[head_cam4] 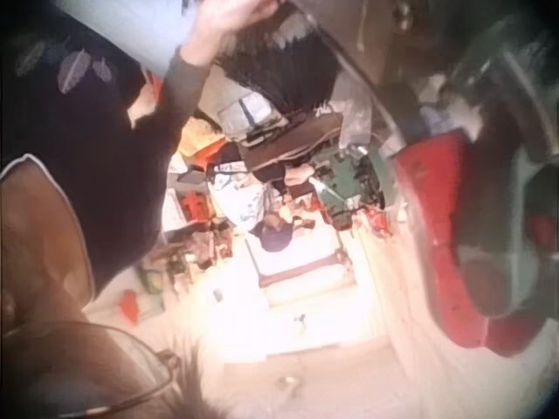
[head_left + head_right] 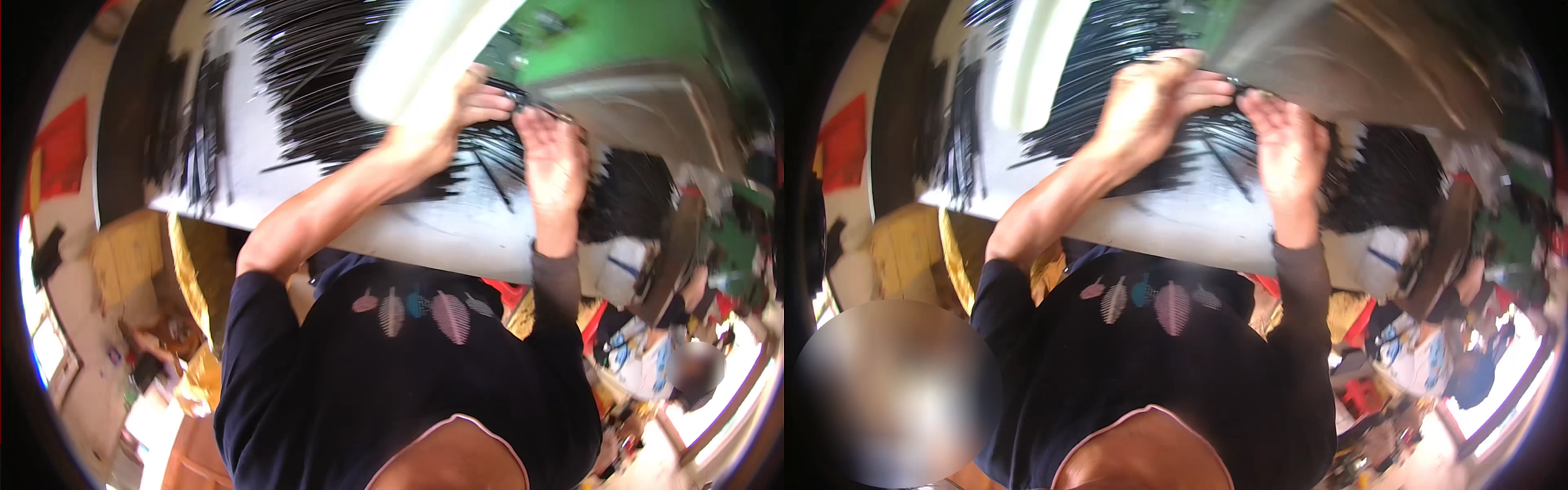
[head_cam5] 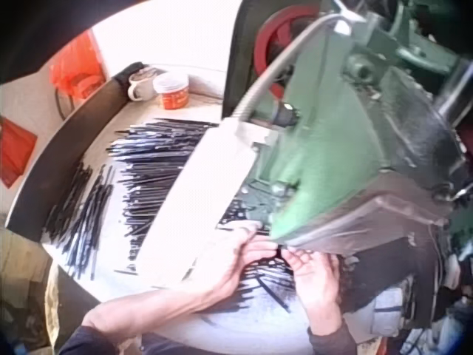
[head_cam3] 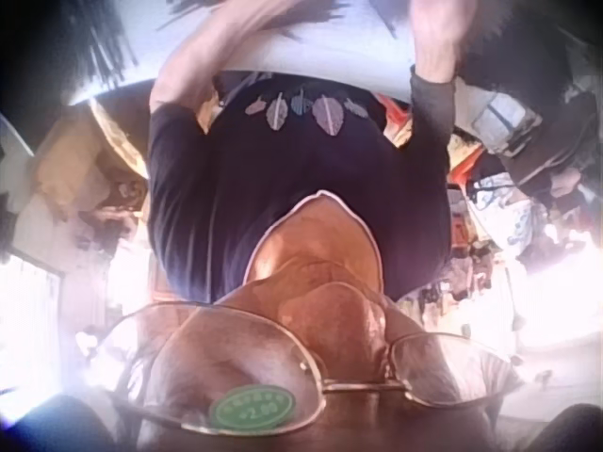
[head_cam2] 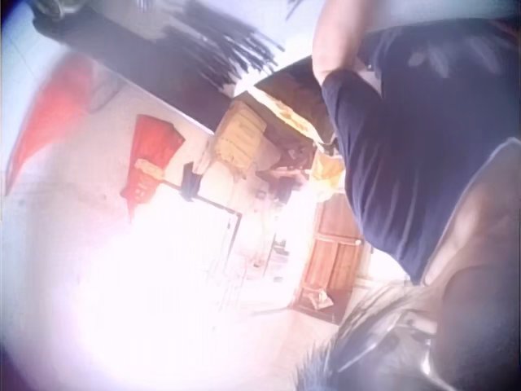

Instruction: The person assembles umbrella frame components by picking up metal ribs and wire links from piles, threading the wire links into the ribs by hand, and pressing them together using a tabletop machine.

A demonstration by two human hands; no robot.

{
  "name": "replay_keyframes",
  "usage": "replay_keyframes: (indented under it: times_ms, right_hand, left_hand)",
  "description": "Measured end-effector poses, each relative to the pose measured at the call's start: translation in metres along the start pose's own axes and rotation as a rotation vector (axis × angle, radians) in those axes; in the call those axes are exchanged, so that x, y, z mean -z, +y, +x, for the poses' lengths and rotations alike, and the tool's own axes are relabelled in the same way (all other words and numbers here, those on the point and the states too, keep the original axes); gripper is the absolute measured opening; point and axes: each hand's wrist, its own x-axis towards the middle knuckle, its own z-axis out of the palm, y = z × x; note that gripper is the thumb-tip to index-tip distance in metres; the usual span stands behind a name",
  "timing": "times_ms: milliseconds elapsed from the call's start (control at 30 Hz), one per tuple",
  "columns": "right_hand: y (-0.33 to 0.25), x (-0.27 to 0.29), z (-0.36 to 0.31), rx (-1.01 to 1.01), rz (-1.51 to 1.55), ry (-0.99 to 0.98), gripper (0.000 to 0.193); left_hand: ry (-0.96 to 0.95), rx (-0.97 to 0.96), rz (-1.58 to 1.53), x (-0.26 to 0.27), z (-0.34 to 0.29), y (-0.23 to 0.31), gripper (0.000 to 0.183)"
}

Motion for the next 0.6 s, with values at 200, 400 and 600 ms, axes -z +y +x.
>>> replay_keyframes:
  times_ms: [200, 400, 600]
  right_hand:
    - [0.008, -0.014, 0.002, 0.023, 0.008, 0.072, 0.015]
    - [-0.061, -0.001, -0.033, -0.394, -0.673, -0.16, 0.028]
    - [-0.127, 0.043, -0.019, 0.399, -1.867, 0.053, 0.01]
  left_hand:
    - [0.018, 0.043, -0.016, 0.007, 0.013, 0.006, 0.017]
    - [-0.022, 0.109, 0.08, 0.004, 0.013, 0.016, 0.016]
    - [-0.185, 0.2, 0.126, 0.004, 0.002, 0.005, 0.019]
